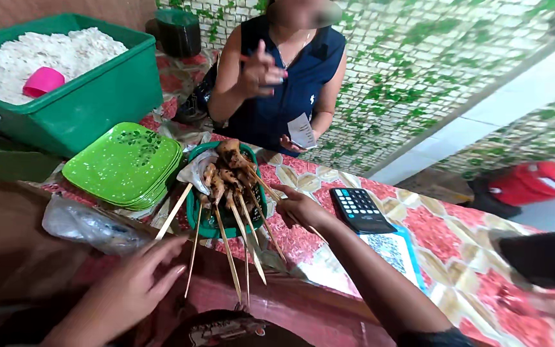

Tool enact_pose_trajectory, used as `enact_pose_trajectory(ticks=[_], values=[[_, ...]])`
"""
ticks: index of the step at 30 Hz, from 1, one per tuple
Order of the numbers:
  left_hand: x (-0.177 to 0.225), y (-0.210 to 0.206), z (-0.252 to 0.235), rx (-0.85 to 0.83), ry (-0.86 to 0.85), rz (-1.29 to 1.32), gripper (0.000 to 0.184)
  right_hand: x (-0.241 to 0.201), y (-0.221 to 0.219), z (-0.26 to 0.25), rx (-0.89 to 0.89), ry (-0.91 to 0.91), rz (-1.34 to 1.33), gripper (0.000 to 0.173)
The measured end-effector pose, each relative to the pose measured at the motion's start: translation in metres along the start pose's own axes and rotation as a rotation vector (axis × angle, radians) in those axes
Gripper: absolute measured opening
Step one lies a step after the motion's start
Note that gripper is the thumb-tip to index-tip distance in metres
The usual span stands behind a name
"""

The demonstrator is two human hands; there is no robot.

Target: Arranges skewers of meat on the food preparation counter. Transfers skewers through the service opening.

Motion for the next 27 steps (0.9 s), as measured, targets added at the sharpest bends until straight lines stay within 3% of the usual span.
enact_pose_trajectory(ticks=[2, 6, 8, 10, 12, 14, 17, 19, 20, 21, 24, 27], values=[[0.024, 0.001, -0.057, -0.054, -0.263, -0.189, 0.055, -0.001, 0.001, -0.001, 0.001, 0.011, -0.025, 0.064], [0.069, -0.047, -0.144, -0.421, -0.677, -0.314, 0.065, 0.004, 0.001, -0.002, -0.005, 0.008, -0.021, 0.069], [0.081, -0.059, -0.164, -0.498, -0.798, -0.369, 0.037, 0.005, 0.0, -0.001, -0.016, 0.003, 0.003, 0.071], [0.088, -0.051, -0.175, -0.435, -0.899, -0.394, 0.01, 0.008, -0.005, -0.001, -0.017, -0.011, -0.03, 0.068], [0.088, -0.034, -0.186, -0.316, -0.907, -0.354, 0.01, 0.01, -0.01, 0.0, 0.004, -0.028, -0.094, 0.062], [0.086, -0.022, -0.196, -0.274, -0.803, -0.355, 0.01, 0.008, -0.014, 0.001, 0.022, -0.024, -0.162, 0.055], [0.083, -0.027, -0.207, -0.41, -0.563, -0.36, 0.059, 0.002, -0.017, 0.001, 0.032, 0.027, -0.219, 0.049], [0.081, -0.039, -0.213, -0.5, -0.501, -0.312, 0.085, 0.002, -0.018, 0.002, 0.016, 0.057, -0.258, 0.032], [0.081, -0.045, -0.215, -0.534, -0.508, -0.284, 0.086, 0.006, -0.017, 0.003, 0.014, 0.068, -0.283, 0.029], [0.082, -0.048, -0.217, -0.57, -0.517, -0.279, 0.082, 0.012, -0.015, 0.006, 0.0, 0.064, -0.297, 0.037], [0.085, -0.049, -0.222, -0.614, -0.605, -0.324, 0.058, 0.047, -0.016, 0.023, 0.09, 0.029, -0.348, 0.054], [0.085, -0.051, -0.224, -0.627, -0.696, -0.372, 0.042, 0.081, -0.047, 0.039, 0.064, 0.037, -0.303, 0.046]])
Point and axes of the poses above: each hand's wrist, its own z-axis away from the middle knuckle, its own y-axis out of the back of the hand, x = y × z, the point moved 3 cm from there along -z, towards the middle knuckle, and after that the axes turned 10 degrees about -x, right-handed, at the moved point
